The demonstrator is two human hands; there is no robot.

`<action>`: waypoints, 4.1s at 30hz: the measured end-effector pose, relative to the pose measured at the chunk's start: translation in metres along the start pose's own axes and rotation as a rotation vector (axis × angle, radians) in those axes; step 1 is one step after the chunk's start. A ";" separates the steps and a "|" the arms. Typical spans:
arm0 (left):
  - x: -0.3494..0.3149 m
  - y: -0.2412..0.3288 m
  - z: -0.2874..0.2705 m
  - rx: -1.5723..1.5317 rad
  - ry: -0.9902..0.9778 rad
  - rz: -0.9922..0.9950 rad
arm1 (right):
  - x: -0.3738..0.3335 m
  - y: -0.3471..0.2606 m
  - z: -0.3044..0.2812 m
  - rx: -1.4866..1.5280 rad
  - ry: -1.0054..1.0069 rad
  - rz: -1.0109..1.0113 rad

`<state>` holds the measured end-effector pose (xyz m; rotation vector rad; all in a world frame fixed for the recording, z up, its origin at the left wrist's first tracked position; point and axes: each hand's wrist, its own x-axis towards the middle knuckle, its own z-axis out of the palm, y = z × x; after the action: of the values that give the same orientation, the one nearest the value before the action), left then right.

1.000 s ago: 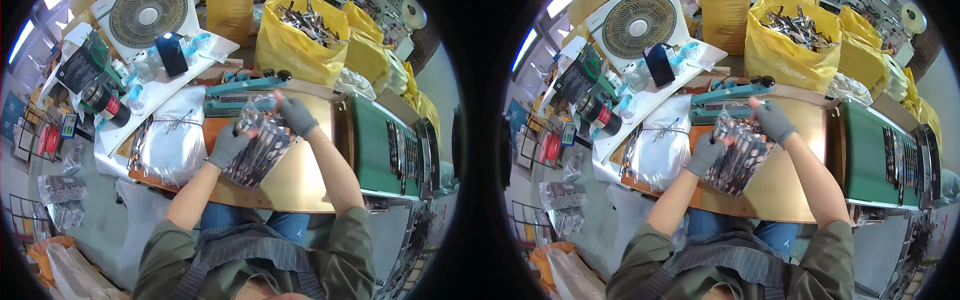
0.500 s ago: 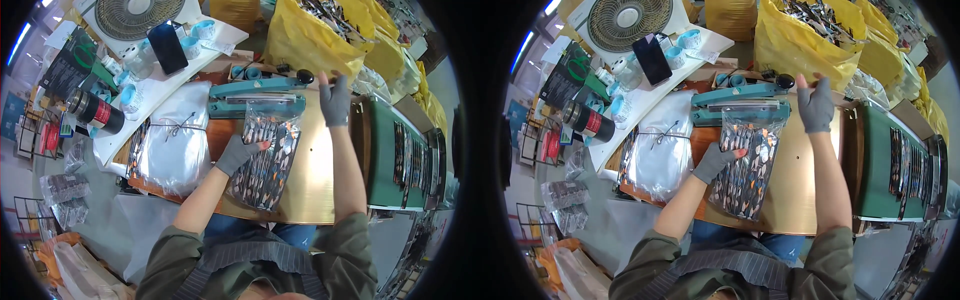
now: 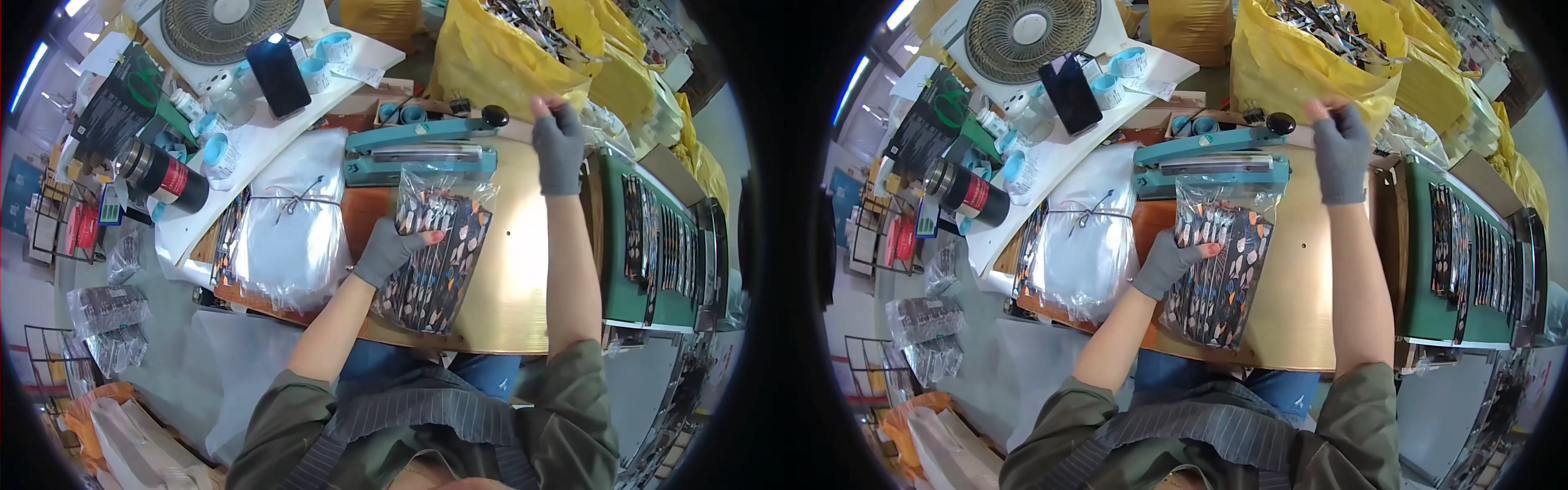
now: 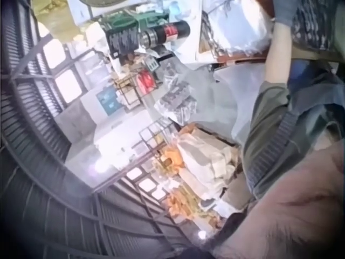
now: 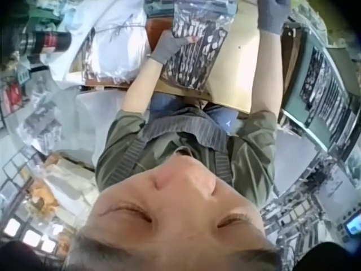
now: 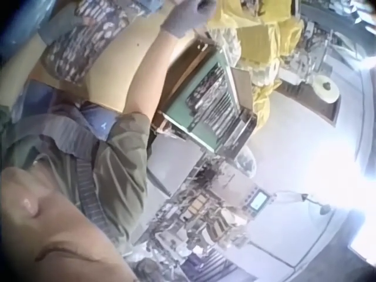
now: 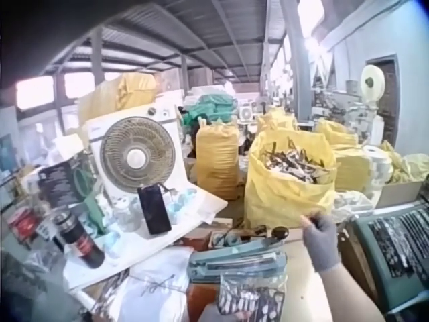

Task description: Bundling long thin items into plastic bags and sealing them using a heat sealer.

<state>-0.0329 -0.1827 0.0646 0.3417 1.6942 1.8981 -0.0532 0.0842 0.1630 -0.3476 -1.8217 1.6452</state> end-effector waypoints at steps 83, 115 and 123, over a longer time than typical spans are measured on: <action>-0.133 0.046 0.048 -0.293 0.035 0.153 | -0.248 0.093 -0.195 -1.209 0.269 0.164; 0.087 -0.117 0.139 0.990 0.039 0.519 | -0.048 0.056 -0.507 -1.269 0.831 0.667; 0.131 -0.111 0.170 0.634 0.167 0.208 | -0.054 0.059 -0.247 -1.486 -0.129 0.064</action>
<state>-0.0201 0.0360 -0.0385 0.6335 2.4392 1.5055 0.1273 0.2566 0.0907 -0.8933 -2.8227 0.0242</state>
